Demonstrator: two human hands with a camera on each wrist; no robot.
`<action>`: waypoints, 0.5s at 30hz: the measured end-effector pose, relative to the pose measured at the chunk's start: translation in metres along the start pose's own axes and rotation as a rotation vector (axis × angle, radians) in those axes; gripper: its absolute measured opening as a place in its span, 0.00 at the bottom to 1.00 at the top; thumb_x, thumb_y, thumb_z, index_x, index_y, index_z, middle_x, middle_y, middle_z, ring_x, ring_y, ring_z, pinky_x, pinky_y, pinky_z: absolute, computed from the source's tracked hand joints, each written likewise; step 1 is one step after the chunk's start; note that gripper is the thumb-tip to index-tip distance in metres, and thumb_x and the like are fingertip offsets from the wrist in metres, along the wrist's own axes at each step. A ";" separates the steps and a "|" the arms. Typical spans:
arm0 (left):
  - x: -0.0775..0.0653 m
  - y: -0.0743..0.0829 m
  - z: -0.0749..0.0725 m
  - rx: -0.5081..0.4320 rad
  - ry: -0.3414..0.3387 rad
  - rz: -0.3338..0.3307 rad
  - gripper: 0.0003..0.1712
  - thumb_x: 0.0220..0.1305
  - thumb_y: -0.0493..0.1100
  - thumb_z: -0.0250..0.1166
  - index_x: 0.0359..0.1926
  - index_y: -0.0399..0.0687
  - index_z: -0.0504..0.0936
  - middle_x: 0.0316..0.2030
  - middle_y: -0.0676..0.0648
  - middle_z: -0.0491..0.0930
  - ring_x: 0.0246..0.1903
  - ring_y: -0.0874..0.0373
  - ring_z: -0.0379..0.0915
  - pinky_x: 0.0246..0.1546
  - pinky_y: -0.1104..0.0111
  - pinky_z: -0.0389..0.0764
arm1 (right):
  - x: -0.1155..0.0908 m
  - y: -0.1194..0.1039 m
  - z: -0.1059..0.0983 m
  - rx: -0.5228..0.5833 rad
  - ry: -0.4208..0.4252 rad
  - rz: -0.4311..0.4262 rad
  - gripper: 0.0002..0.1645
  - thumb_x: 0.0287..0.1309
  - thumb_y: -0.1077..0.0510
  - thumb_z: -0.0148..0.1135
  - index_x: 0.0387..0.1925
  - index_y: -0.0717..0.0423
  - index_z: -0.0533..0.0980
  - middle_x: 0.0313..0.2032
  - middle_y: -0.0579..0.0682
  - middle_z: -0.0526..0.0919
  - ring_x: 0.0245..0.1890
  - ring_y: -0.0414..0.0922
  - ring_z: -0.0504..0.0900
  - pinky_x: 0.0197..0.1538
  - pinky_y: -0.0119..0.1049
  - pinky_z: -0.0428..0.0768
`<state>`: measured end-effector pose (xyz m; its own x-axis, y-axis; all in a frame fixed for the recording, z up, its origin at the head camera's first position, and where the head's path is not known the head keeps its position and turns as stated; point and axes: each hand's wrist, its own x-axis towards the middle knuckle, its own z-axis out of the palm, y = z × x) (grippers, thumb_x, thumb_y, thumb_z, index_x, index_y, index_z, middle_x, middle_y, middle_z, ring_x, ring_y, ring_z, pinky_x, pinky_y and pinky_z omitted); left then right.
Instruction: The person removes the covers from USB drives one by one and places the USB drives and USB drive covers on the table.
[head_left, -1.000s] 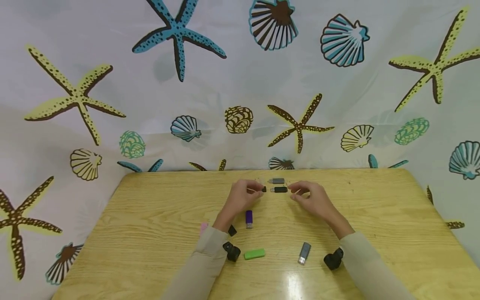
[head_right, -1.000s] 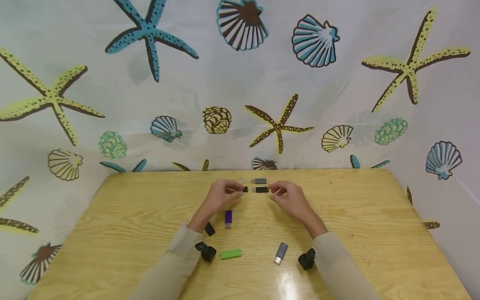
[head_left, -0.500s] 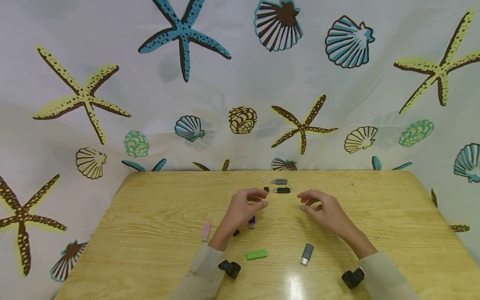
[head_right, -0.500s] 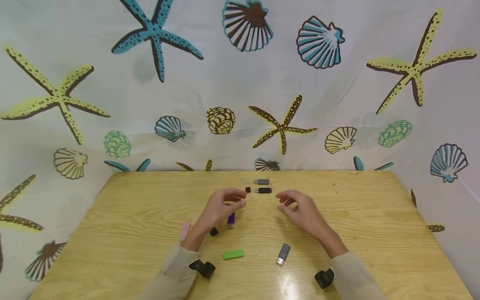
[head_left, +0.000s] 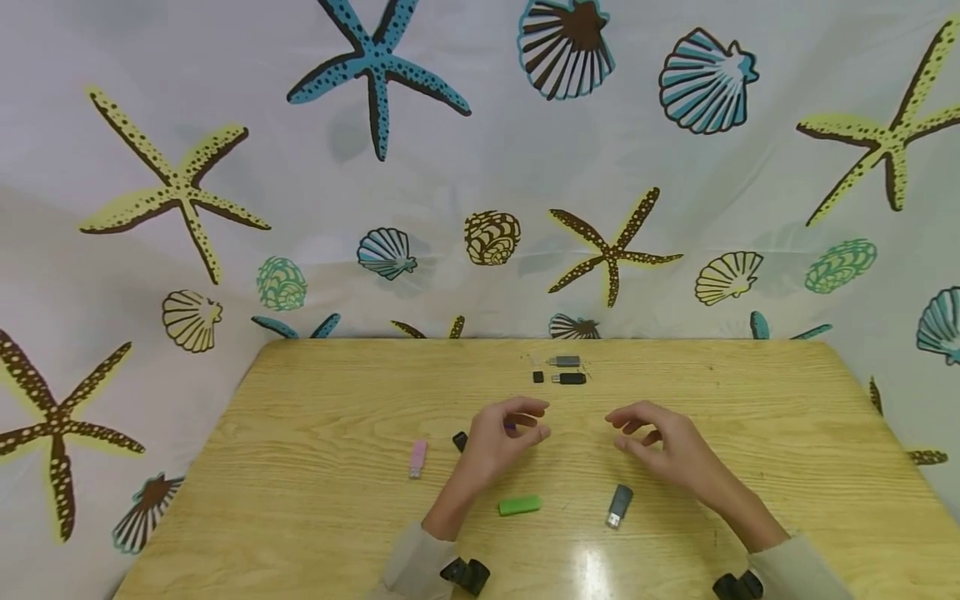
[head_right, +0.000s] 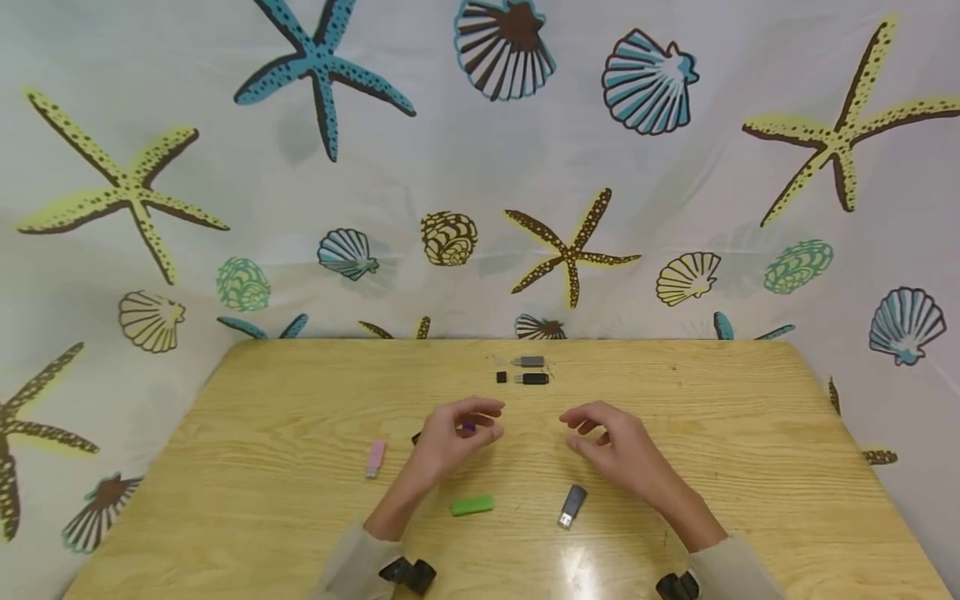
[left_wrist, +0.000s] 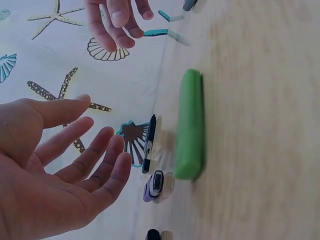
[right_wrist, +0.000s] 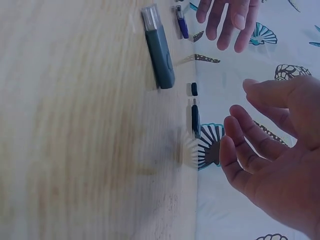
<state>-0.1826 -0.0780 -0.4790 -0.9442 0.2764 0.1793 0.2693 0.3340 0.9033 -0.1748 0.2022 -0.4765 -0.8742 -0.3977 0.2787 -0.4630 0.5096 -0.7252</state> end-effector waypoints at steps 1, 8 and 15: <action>-0.002 0.000 0.001 -0.006 0.000 0.001 0.17 0.68 0.38 0.70 0.56 0.42 0.85 0.50 0.38 0.84 0.48 0.44 0.82 0.49 0.49 0.83 | -0.002 0.000 0.000 0.002 -0.005 -0.008 0.16 0.64 0.65 0.70 0.53 0.57 0.82 0.48 0.54 0.86 0.45 0.49 0.85 0.41 0.39 0.85; -0.014 0.004 0.005 -0.019 -0.006 -0.040 0.18 0.68 0.39 0.70 0.57 0.45 0.85 0.51 0.40 0.83 0.49 0.47 0.81 0.49 0.53 0.82 | -0.013 -0.004 0.004 0.030 -0.075 -0.031 0.16 0.65 0.63 0.70 0.53 0.54 0.82 0.48 0.52 0.86 0.46 0.51 0.84 0.42 0.39 0.84; -0.020 0.008 0.007 -0.034 -0.024 -0.050 0.19 0.67 0.39 0.71 0.58 0.44 0.84 0.52 0.38 0.83 0.50 0.43 0.81 0.50 0.50 0.82 | -0.024 -0.006 0.005 0.041 -0.157 -0.041 0.18 0.61 0.63 0.73 0.52 0.51 0.82 0.49 0.47 0.85 0.46 0.51 0.83 0.43 0.44 0.85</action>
<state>-0.1600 -0.0750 -0.4780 -0.9513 0.2819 0.1247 0.2151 0.3173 0.9236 -0.1506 0.2051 -0.4818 -0.8197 -0.5334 0.2088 -0.4884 0.4603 -0.7414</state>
